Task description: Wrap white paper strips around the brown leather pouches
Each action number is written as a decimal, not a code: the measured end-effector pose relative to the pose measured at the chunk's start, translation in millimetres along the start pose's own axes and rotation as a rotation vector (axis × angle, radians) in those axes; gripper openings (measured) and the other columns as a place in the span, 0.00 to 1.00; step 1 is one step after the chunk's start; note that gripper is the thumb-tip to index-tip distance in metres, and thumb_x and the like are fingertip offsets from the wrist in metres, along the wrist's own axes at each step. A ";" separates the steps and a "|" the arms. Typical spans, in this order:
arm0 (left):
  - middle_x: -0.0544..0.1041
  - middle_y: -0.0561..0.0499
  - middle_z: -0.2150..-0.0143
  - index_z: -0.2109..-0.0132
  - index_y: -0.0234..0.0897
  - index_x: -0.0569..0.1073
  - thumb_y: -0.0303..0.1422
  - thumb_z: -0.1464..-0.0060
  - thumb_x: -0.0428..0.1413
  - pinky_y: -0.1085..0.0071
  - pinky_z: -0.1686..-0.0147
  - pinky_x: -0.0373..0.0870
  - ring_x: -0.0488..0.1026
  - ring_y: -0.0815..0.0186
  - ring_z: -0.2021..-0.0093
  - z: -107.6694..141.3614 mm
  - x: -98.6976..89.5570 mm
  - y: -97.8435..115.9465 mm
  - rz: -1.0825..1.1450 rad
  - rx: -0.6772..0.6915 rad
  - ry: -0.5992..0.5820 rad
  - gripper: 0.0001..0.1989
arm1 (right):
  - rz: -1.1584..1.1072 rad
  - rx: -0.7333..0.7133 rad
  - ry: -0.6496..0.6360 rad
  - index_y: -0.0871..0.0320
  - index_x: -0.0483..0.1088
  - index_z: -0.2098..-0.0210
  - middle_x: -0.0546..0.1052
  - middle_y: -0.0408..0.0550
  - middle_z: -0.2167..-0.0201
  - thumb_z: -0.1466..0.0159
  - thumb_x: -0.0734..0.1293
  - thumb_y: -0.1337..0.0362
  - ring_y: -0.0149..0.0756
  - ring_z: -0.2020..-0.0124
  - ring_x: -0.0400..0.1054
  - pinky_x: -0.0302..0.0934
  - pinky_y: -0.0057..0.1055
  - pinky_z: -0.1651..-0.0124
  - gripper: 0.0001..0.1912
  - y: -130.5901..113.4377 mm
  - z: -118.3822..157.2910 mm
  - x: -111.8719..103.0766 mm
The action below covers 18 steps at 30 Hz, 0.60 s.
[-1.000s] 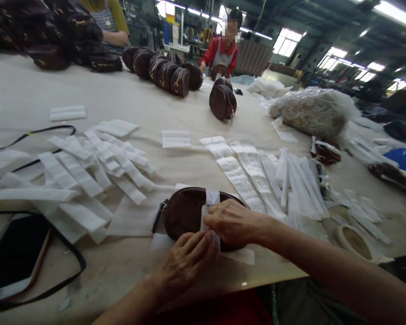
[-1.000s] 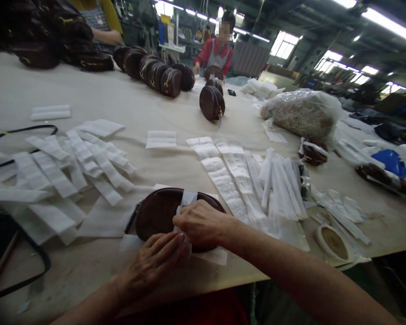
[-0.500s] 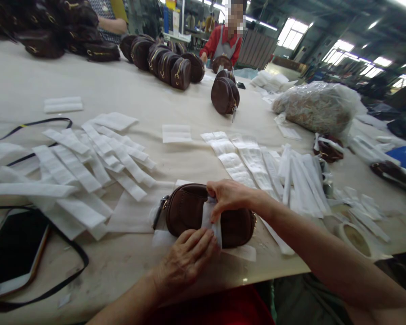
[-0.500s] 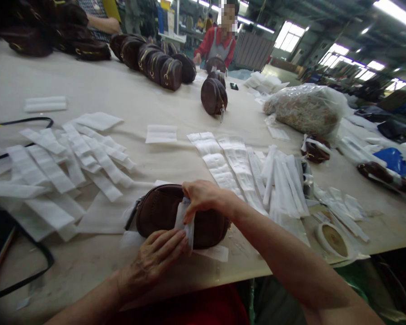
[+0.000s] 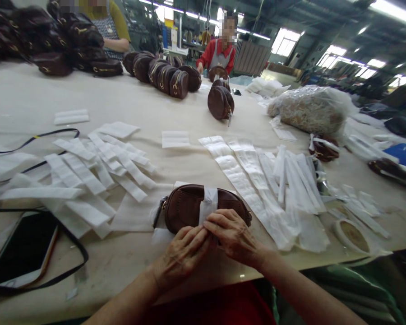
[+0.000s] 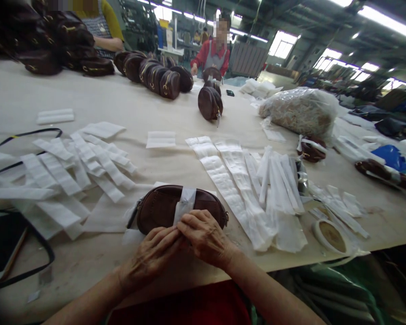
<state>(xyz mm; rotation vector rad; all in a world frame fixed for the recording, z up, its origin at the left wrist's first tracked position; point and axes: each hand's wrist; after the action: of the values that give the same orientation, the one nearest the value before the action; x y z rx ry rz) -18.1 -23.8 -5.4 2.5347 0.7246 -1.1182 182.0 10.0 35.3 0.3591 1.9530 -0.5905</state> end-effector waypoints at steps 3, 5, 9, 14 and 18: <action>0.74 0.45 0.57 0.52 0.31 0.70 0.22 0.38 0.45 0.65 0.52 0.69 0.69 0.63 0.53 -0.2 -0.6 0.2 0.009 -0.016 0.032 0.12 | 0.051 -0.039 -0.016 0.61 0.68 0.51 0.73 0.54 0.57 0.36 0.63 0.68 0.41 0.54 0.63 0.59 0.38 0.52 0.13 1.9 2.5 3.7; 0.73 0.45 0.59 0.53 0.31 0.70 0.23 0.37 0.43 0.65 0.52 0.69 0.69 0.63 0.55 -0.1 -1.6 0.5 0.021 -0.027 0.027 0.13 | 0.083 -0.091 -0.019 0.61 0.68 0.52 0.73 0.52 0.57 0.35 0.63 0.68 0.40 0.54 0.63 0.58 0.37 0.52 0.12 4.0 1.9 2.2; 0.73 0.42 0.56 0.52 0.27 0.68 0.22 0.38 0.42 0.65 0.51 0.68 0.68 0.62 0.52 0.9 -2.6 1.3 0.038 -0.041 0.030 0.13 | 0.119 -0.167 0.018 0.61 0.69 0.56 0.75 0.49 0.59 0.32 0.58 0.69 0.38 0.57 0.63 0.57 0.36 0.53 0.10 3.5 0.1 -2.2; 0.74 0.40 0.52 0.49 0.27 0.66 0.20 0.39 0.42 0.63 0.49 0.65 0.67 0.61 0.48 0.7 -0.5 2.5 -0.029 -0.039 0.039 0.14 | 0.096 -0.199 0.080 0.59 0.70 0.58 0.75 0.47 0.57 0.31 0.56 0.69 0.36 0.56 0.63 0.56 0.34 0.51 0.11 -0.4 6.3 -2.7; 0.76 0.43 0.54 0.48 0.28 0.68 0.23 0.37 0.39 0.66 0.49 0.64 0.69 0.63 0.49 -0.7 0.3 1.8 -0.099 -0.027 0.006 0.16 | 0.118 -0.256 0.056 0.59 0.70 0.60 0.74 0.49 0.57 0.33 0.58 0.70 0.37 0.54 0.63 0.55 0.35 0.50 0.10 -1.3 16.6 -7.4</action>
<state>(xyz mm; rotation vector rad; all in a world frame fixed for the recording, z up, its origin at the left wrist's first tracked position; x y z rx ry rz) -16.6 -24.9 -5.1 2.5052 0.8689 -1.1237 197.1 -0.2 36.4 0.3289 2.0168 -0.2528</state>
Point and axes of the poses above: each hand's wrist, its own z-axis away from the middle knuckle, its own x-axis out of the palm, y = z × x
